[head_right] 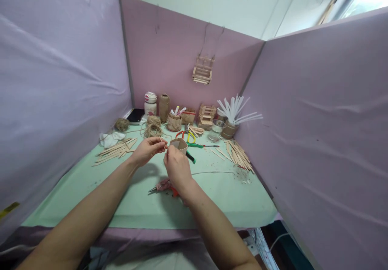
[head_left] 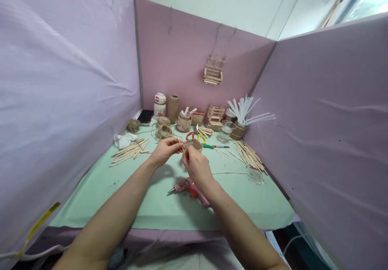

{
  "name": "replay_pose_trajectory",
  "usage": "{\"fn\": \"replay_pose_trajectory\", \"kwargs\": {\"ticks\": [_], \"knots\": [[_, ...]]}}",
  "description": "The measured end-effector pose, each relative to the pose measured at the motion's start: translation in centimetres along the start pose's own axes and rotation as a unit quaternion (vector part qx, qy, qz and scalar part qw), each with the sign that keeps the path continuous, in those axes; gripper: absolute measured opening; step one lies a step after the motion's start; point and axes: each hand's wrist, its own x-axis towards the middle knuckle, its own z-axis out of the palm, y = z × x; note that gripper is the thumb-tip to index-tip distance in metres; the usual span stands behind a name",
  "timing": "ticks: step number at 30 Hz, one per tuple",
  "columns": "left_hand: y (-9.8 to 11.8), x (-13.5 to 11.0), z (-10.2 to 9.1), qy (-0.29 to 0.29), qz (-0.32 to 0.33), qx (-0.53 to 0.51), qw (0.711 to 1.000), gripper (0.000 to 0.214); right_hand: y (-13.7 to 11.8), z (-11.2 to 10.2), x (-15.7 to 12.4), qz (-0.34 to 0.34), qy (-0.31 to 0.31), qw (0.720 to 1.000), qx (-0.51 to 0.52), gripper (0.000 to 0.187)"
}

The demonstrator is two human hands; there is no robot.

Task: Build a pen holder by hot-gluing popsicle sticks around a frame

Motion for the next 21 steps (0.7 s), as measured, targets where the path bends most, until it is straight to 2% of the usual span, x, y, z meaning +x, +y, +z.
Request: {"fn": "replay_pose_trajectory", "kwargs": {"ticks": [3, 6, 9, 11, 13, 17, 21], "knots": [[-0.1, 0.0, 0.2, 0.019, 0.002, -0.041, 0.999, 0.034, 0.0, 0.0, -0.2, 0.008, -0.012, 0.999, 0.029, 0.013], [-0.1, -0.1, 0.3, 0.021, 0.011, -0.055, 0.998, 0.029, 0.1, -0.3, -1.0, 0.019, -0.014, 0.995, 0.097, 0.008], [0.2, 0.1, -0.4, 0.021, 0.012, -0.061, 0.998, 0.027, 1.1, -1.3, -2.7, 0.064, -0.029, 0.982, 0.174, 0.014], [0.4, 0.3, -1.3, 0.022, 0.007, -0.062, 0.998, 0.028, 2.4, -2.2, -4.3, 0.108, -0.076, 0.975, 0.18, 0.017], [0.6, 0.5, -2.3, 0.029, 0.004, -0.06, 0.998, 0.029, 4.0, -3.0, -6.0, 0.136, -0.151, 0.968, 0.15, 0.021], [0.8, 0.8, -3.8, 0.062, 0.011, -0.064, 0.996, 0.03, 6.6, -3.6, -8.5, 0.162, -0.266, 0.942, 0.128, 0.025], [0.8, 0.9, -4.1, 0.076, 0.013, -0.066, 0.995, 0.03, 6.6, -2.8, -9.0, 0.165, -0.305, 0.924, 0.164, 0.023]]}}
